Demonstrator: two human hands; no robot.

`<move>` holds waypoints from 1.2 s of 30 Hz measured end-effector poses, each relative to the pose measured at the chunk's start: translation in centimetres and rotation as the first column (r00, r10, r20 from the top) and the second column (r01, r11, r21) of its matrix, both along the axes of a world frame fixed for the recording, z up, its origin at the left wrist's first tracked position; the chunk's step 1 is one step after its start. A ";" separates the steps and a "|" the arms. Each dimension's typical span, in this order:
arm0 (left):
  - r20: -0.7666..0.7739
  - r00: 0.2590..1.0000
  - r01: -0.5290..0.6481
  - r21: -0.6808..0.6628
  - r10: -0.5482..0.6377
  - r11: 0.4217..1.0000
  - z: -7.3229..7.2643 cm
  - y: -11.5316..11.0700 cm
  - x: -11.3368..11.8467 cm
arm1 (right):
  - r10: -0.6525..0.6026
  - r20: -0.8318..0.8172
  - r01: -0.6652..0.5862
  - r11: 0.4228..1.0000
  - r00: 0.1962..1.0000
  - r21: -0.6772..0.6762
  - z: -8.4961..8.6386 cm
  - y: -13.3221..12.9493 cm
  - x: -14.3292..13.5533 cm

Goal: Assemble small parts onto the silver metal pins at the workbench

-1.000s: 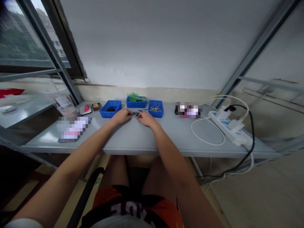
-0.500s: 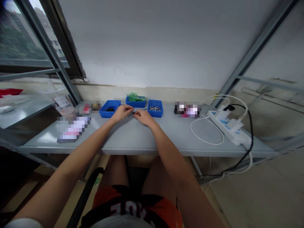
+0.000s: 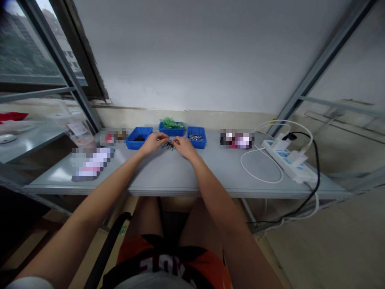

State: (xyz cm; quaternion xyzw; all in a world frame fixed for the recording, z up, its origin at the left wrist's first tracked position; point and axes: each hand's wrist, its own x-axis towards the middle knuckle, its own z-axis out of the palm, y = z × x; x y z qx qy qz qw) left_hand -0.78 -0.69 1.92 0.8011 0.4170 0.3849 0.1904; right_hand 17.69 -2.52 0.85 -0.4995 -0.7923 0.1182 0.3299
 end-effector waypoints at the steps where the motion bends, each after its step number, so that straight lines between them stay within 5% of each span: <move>1: -0.003 1.000 0.003 -0.004 -0.003 1.000 0.0 0.0 0.0 | -0.009 0.003 0.009 1.000 1.000 -0.002 0.0 0.0 0.0; 36: -0.112 0.993 0.037 0.005 -0.037 0.999 -0.5 0.4 -0.4 | -0.006 -0.020 0.006 1.000 1.000 0.021 0.2 0.1 0.0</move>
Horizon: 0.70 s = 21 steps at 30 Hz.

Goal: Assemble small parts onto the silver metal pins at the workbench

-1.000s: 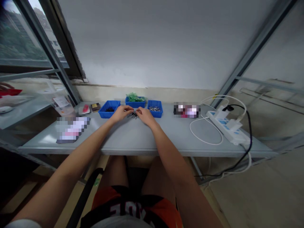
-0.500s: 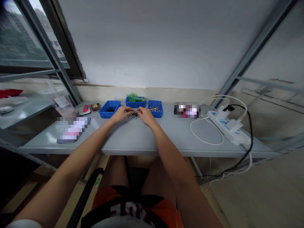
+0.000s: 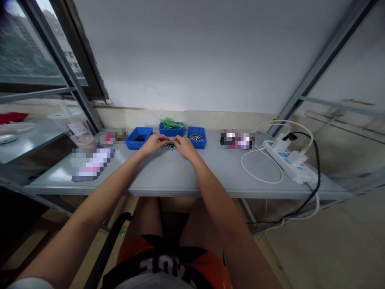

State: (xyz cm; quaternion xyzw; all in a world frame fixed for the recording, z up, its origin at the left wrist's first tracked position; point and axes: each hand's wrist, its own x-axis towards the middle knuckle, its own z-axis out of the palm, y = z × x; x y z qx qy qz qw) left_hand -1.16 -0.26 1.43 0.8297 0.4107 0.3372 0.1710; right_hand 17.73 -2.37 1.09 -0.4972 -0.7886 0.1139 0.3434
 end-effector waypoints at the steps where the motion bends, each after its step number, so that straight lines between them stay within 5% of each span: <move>1: 0.003 1.000 -0.005 -0.001 0.005 1.000 0.0 0.0 0.0 | 0.000 0.001 0.000 1.000 1.000 -0.006 0.0 0.0 0.0; 21: 0.181 0.982 0.043 0.032 -0.048 0.999 0.3 -0.4 0.5 | 0.095 -0.043 -0.096 0.995 0.995 -0.023 -0.5 0.1 -0.1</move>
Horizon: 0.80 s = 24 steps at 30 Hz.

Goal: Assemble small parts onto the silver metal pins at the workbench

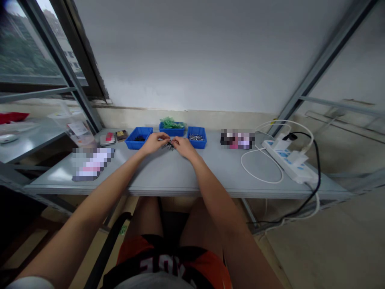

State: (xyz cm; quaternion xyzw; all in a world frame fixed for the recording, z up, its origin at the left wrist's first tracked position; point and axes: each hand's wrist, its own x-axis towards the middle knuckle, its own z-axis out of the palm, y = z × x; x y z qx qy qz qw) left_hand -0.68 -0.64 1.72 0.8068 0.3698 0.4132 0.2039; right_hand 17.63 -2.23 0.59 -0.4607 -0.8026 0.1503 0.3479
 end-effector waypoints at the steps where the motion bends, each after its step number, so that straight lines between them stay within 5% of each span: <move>1: 0.012 1.000 -0.004 -0.003 0.004 1.000 0.0 0.0 0.0 | -0.009 -0.002 0.009 1.000 1.000 0.004 0.0 0.0 0.0; 7: 0.035 0.999 -0.031 -0.002 0.032 1.000 0.0 -0.2 -0.1 | -0.049 -0.026 0.050 0.998 0.998 0.041 0.1 0.1 0.0; 24: -0.205 0.979 0.029 0.050 -0.018 0.998 -0.2 -0.3 0.1 | 0.009 -0.049 -0.009 1.000 0.999 0.000 0.4 -0.2 -0.2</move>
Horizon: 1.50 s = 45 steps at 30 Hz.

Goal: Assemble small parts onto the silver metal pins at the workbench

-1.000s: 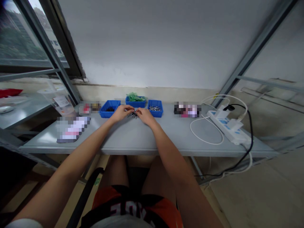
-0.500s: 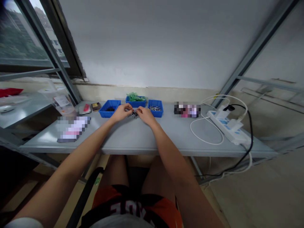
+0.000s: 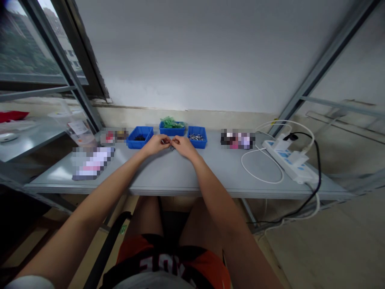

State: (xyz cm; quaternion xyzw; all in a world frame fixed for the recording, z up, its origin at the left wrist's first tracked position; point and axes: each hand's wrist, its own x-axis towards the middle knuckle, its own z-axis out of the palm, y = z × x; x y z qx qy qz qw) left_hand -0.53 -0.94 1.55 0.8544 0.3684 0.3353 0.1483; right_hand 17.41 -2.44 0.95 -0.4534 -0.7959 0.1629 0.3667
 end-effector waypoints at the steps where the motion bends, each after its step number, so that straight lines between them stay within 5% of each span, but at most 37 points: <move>1: -0.003 1.000 -0.007 0.003 0.007 1.000 0.0 0.0 0.0 | -0.001 0.006 0.001 1.000 1.000 0.000 0.0 0.0 0.0; 20: -0.098 0.995 0.003 0.044 0.001 0.999 -0.1 0.3 -0.7 | -0.042 -0.054 0.043 0.999 0.998 0.023 -0.1 0.3 0.2; 45: 0.186 0.983 -0.005 0.014 0.002 1.000 0.3 -0.4 0.2 | -0.002 0.046 0.002 1.000 0.999 0.011 0.0 0.0 -0.1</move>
